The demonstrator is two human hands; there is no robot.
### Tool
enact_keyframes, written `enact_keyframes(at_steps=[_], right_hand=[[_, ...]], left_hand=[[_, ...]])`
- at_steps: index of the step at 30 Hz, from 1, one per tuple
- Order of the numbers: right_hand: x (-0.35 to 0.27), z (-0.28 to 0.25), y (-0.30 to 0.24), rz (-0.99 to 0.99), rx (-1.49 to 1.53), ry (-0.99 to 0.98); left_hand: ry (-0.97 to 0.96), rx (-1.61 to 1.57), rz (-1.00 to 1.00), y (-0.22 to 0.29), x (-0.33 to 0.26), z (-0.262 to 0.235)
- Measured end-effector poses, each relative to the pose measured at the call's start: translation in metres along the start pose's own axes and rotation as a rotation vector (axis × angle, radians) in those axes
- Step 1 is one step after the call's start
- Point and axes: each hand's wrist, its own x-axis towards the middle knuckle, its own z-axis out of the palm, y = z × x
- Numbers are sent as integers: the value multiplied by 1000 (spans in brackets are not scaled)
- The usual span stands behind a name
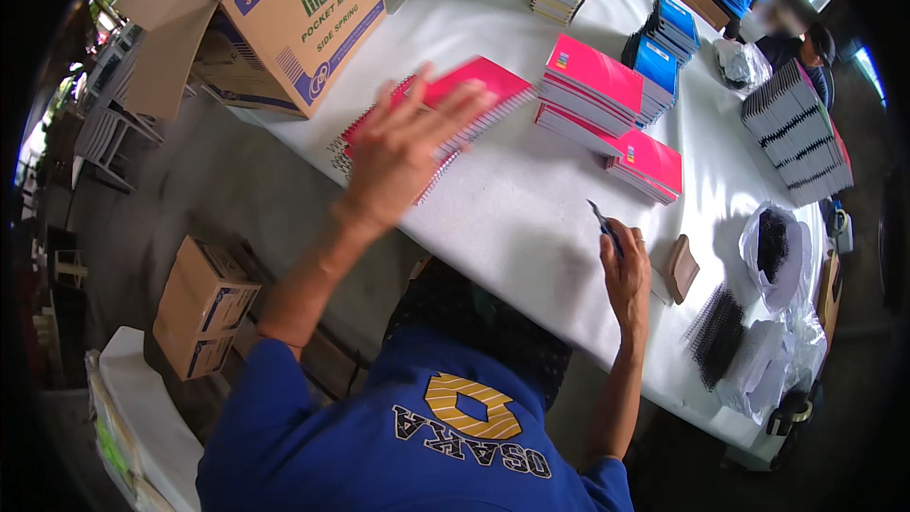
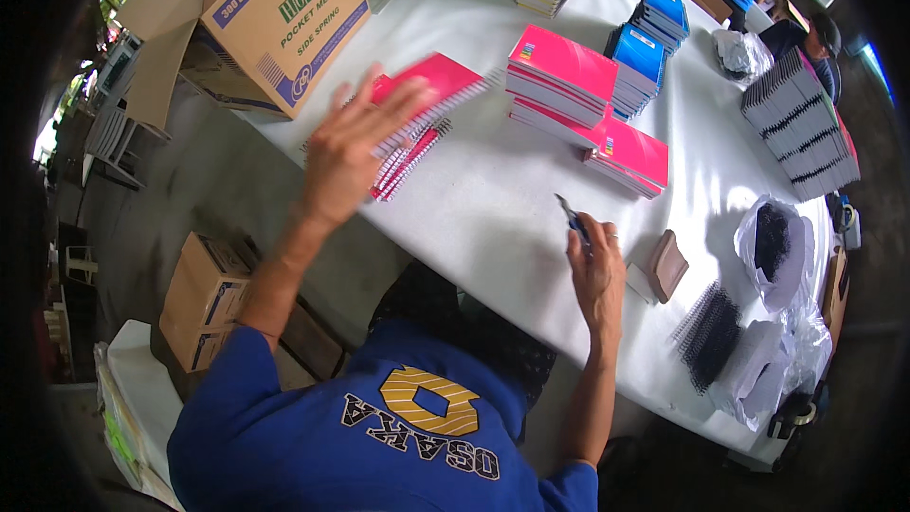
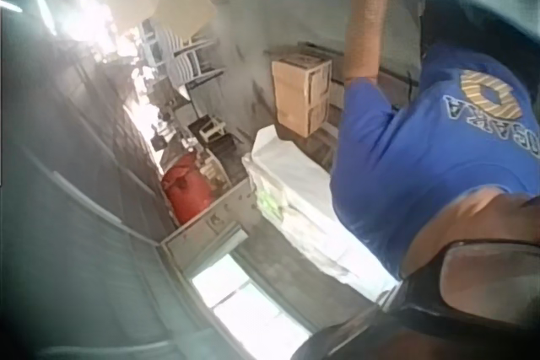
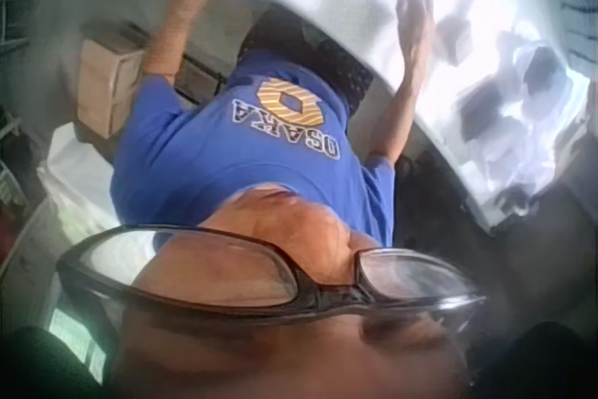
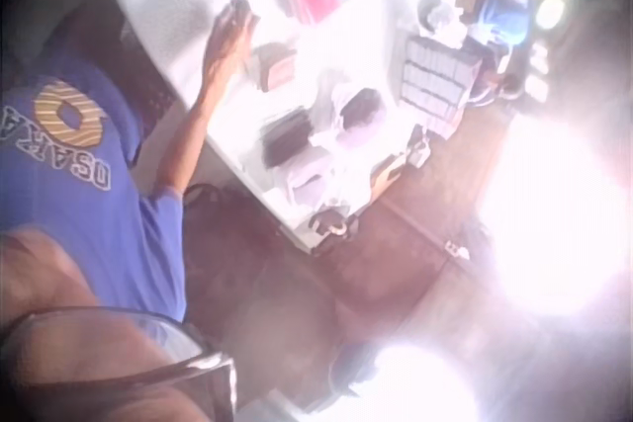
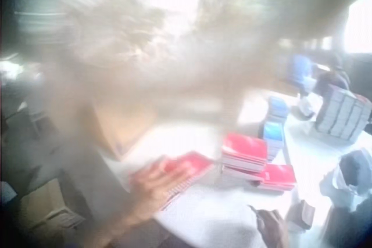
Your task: The person assembles spiral notebooks. They align a notebook, insert a metal spiral through the punched holes by hand, and then use pliers to clip or bend the wire ends before stacking the finished notebook.
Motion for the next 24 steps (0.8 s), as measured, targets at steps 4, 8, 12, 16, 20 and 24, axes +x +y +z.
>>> enact_keyframes(at_steps=[4, 8, 12, 16, 20, 24], right_hand=[[-5, 10, 47, -148, -435, 83], [20, -4, 59, -310, -514, 221], [105, -50, 100, -28, -286, 651], [162, -83, 173, 395, 137, 108], [161, -73, 163, 384, 325, 17], [157, -65, 151, 230, 216, 169]], left_hand=[[-469, -20, -246, -56, -31, -23], [-560, -62, -172, -57, -48, -26], [-623, -112, -200, -54, -38, -22], [-285, -35, -129, -19, -14, -21], [-66, -145, -47, 22, 1, -5], [-106, -370, 69, 64, 17, 35]])
